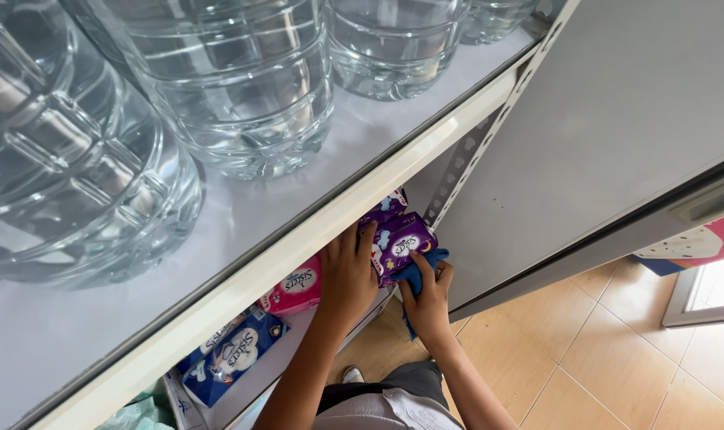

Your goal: The person wipes multiple packages of sanitary pads on a shelf using a blue cloth. They pick up each package, wipe its surfaces, and place it back on the shelf, repeating this for several purple, blue, and pink packages.

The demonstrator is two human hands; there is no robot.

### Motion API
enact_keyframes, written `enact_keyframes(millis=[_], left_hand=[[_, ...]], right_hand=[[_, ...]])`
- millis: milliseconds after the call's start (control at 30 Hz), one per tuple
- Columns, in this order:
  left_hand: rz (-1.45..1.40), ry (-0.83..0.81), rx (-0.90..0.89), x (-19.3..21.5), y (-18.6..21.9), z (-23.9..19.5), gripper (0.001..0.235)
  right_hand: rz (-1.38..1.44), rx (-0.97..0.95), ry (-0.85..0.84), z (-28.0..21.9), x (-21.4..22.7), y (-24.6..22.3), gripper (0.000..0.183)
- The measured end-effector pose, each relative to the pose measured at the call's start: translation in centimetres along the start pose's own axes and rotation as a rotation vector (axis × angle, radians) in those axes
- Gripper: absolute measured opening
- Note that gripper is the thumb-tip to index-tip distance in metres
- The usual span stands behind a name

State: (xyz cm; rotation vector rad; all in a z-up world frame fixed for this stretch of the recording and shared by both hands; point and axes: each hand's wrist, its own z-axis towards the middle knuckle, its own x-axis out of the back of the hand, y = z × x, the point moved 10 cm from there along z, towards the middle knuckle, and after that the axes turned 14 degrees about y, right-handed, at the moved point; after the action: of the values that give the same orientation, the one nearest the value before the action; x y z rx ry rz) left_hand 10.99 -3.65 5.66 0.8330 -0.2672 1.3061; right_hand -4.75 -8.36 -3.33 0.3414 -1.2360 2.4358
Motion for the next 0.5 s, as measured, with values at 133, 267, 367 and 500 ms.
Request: enact_keyframes(millis=[133,267,367,500], left_hand=[[0.031,-0.070,0.066,-0.8,-1.3,0.1,0.064],[0.080,-0.045,0.069,-1.0,-2.6,-0.7,0.064],[0.053,-0.052,0.107,-0.6,-3.3,-0.4,0.072],[0.065,0.011,0.060,-0.4,-4.2,-0.5,0.075]], right_hand=[[0.013,-0.041,-0.051,0.7,-0.4,-0.4,0.064],[0.046,-0.027,-0.119,1.7,-1.6,-1.4,0.068],[0.045,0.020,-0.122,2.4,-2.7,-1.8,0.070],[0.082,0.048,-0.122,2.8,-3.4,-2.6,0.070]])
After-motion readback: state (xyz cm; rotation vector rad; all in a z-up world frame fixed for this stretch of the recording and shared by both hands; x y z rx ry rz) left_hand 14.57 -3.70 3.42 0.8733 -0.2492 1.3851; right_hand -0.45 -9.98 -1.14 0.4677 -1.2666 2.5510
